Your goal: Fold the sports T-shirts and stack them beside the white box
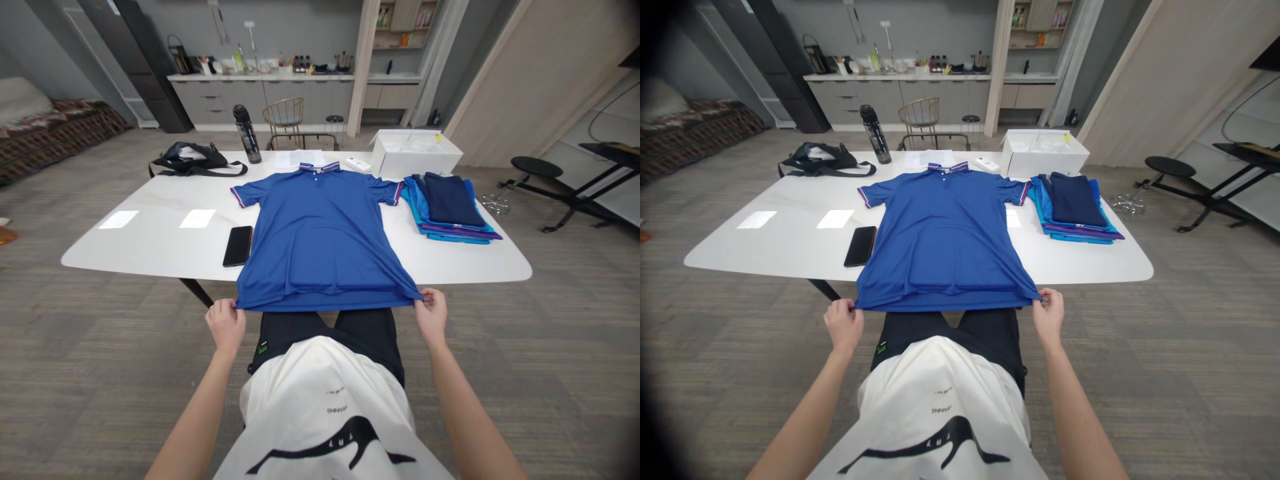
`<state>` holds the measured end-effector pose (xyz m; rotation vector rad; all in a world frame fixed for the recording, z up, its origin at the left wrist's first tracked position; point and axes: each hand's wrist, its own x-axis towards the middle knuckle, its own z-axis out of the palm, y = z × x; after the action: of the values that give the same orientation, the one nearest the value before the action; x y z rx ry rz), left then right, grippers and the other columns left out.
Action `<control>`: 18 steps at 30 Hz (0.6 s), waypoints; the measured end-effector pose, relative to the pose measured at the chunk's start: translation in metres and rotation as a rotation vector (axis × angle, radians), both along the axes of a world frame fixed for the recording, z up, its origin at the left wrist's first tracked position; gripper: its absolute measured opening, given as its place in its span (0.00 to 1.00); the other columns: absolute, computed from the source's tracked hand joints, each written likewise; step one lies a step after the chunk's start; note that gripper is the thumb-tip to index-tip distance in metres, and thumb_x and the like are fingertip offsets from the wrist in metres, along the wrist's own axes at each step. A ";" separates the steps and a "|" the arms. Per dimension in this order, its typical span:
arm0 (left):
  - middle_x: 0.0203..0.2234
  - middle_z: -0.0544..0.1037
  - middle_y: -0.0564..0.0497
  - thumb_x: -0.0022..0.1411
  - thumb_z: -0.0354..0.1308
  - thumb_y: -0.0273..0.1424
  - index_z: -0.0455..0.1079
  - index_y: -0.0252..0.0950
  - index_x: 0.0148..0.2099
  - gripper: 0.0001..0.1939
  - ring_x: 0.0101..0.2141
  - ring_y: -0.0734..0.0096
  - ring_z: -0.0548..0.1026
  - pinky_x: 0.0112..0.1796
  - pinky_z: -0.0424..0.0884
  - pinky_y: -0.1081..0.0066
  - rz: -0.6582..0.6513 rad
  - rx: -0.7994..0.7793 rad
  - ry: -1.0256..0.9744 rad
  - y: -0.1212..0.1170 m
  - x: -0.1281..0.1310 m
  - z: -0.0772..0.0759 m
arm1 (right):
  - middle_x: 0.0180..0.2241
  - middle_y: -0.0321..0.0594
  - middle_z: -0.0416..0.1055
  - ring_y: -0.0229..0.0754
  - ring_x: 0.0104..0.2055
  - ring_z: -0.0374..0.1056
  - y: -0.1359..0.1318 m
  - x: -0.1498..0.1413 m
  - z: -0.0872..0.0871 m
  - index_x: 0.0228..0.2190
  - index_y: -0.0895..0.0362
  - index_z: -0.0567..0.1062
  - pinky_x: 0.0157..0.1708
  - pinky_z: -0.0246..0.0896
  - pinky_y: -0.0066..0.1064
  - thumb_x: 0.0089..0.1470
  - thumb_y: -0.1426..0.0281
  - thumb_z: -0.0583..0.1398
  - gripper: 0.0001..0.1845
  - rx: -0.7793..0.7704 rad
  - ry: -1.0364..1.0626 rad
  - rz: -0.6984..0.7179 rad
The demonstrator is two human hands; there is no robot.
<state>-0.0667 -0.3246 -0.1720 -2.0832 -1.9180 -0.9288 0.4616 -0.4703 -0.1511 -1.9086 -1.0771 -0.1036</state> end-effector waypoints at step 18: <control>0.37 0.74 0.46 0.60 0.52 0.24 0.67 0.38 0.38 0.06 0.42 0.59 0.74 0.47 0.71 0.59 -0.121 0.091 -0.285 0.018 -0.030 -0.010 | 0.35 0.43 0.67 0.46 0.37 0.64 -0.003 0.025 0.004 0.33 0.56 0.71 0.33 0.65 0.35 0.57 0.68 0.59 0.04 0.064 -0.133 -0.100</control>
<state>-0.0963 -0.3070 -0.1817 -2.1303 -1.8479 -1.3792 0.4867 -0.4736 -0.1470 -1.9192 -1.0525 -0.3215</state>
